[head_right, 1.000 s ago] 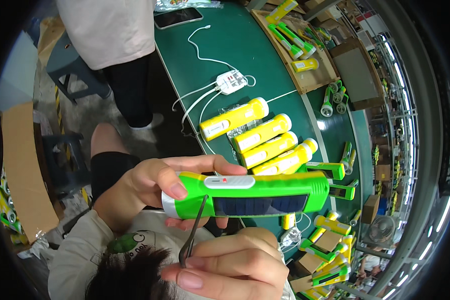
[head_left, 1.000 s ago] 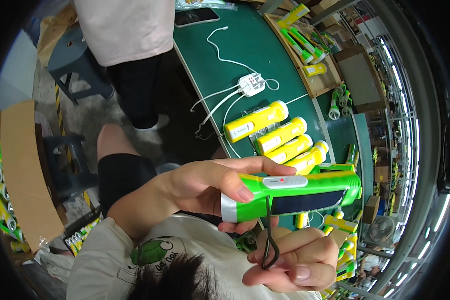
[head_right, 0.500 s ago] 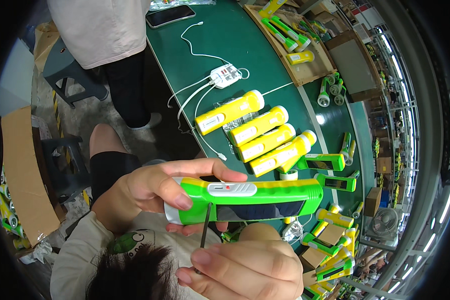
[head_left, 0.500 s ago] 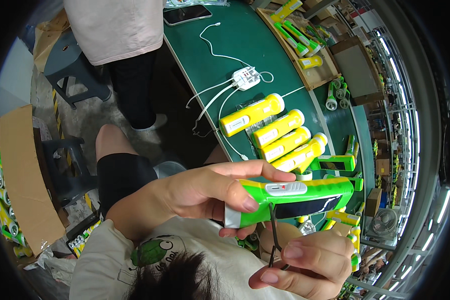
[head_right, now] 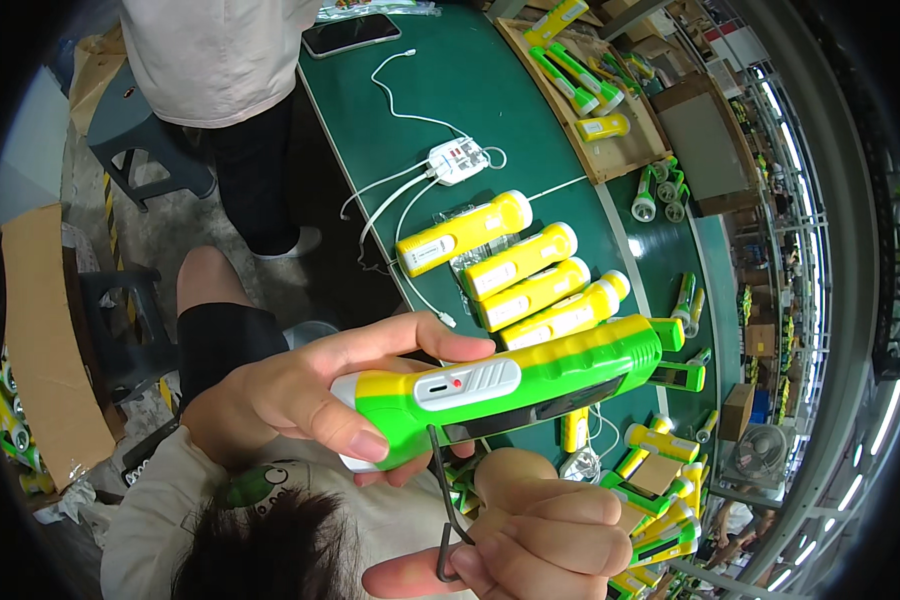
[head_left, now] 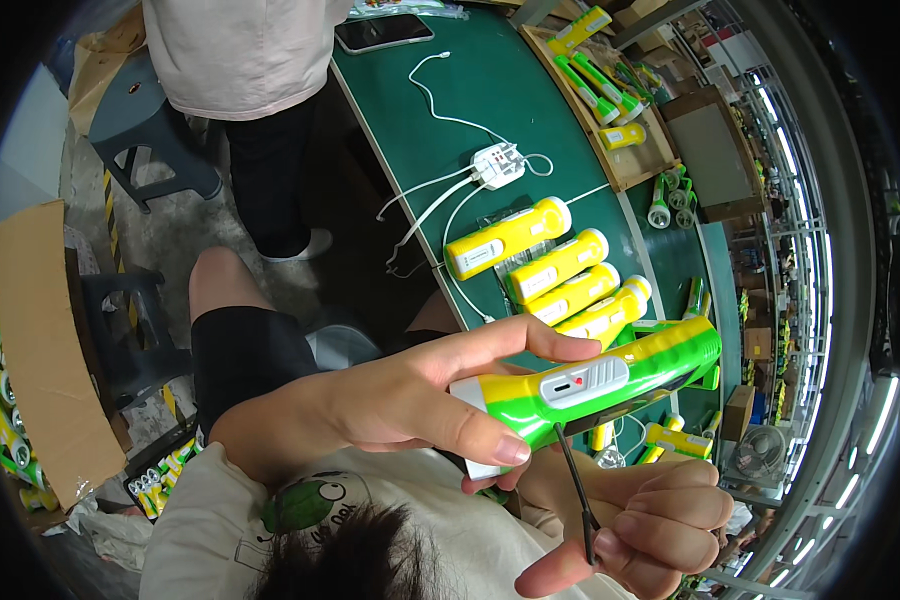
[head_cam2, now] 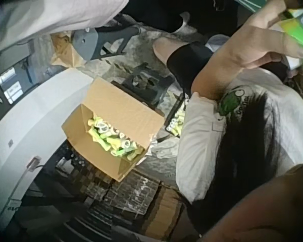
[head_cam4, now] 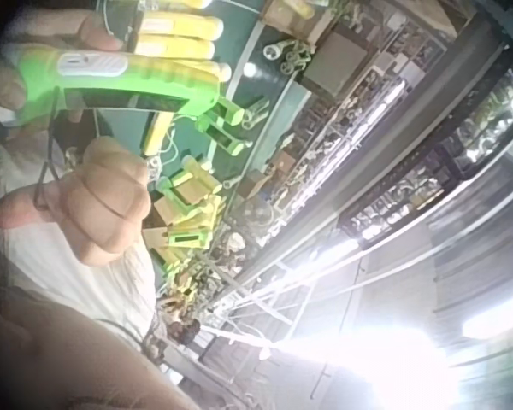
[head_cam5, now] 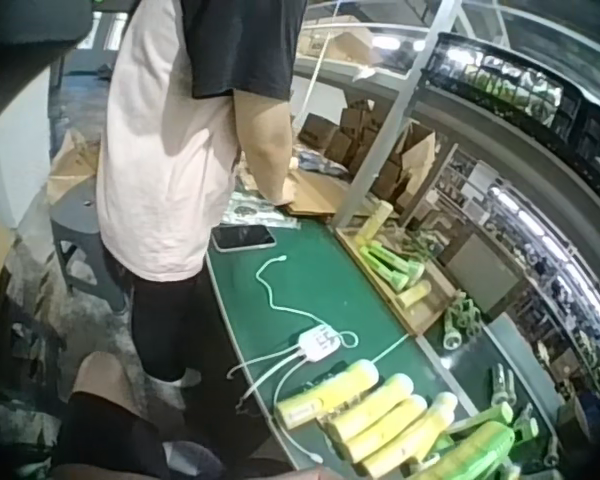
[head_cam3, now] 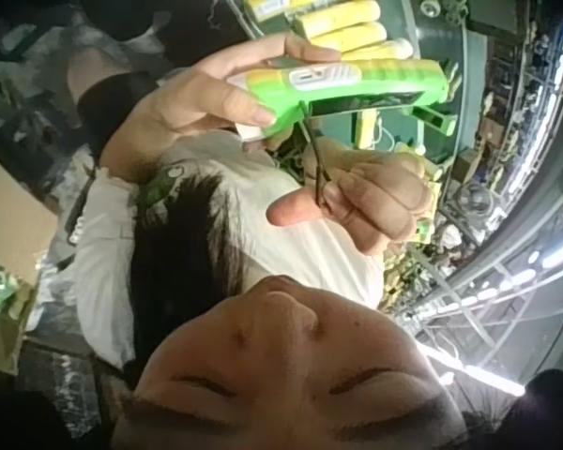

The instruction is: The person attaches wrist straps to flashlights using a metal tool, then assembles front lens caps onto the flashlights by hand.

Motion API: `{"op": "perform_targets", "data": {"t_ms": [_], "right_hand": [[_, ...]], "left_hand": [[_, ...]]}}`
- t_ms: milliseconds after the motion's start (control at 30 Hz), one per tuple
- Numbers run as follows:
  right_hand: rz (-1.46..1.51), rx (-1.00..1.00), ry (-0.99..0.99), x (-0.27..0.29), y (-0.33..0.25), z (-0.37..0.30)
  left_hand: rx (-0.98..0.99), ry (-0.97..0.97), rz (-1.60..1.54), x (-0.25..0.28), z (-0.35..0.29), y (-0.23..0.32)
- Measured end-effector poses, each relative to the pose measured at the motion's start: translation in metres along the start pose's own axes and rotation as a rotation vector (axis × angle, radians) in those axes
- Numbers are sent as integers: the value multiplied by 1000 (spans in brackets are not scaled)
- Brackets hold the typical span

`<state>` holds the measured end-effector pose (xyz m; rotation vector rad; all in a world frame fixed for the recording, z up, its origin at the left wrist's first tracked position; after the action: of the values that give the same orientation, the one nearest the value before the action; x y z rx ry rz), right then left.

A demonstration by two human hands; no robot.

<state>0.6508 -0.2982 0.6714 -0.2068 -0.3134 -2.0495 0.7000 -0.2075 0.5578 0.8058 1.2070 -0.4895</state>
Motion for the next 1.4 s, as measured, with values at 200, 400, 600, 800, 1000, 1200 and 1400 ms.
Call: {"op": "perform_targets", "data": {"t_ms": [200, 400, 600, 800, 1000, 1200, 1400], "right_hand": [[57, -24, 274, 33, 7, -6], [157, -668, 99, 16, 50, -28], [803, -1302, 109, -20, 67, -93], [1016, -1505, -118, -55, 49, -118], [732, -1178, -233, -57, 59, -108], [707, -1278, -210, -40, 53, -108], [672, -1203, -92, -23, 55, -103]], "left_hand": [[-713, 157, 600, 10, -2, 23], [-763, 187, 809, 8, -13, 25], [-758, 176, 925, 7, -17, 26], [-749, 79, 824, 4, -5, 25], [-830, 271, 1182, 19, -18, 28], [-724, 389, 1416, -2, 1, 7], [-812, 340, 1338, -12, 2, -1]]}}
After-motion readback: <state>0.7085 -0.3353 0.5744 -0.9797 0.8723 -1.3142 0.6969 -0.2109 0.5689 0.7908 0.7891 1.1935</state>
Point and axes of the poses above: each hand's wrist, its own z-axis towards the middle knuckle, its own x-axis out of the back of the hand, y = z × x, the point moved 7 cm from there along z, towards the middle knuckle, and after that the axes turned 8 degrees about -z, right-handed, at the moved point
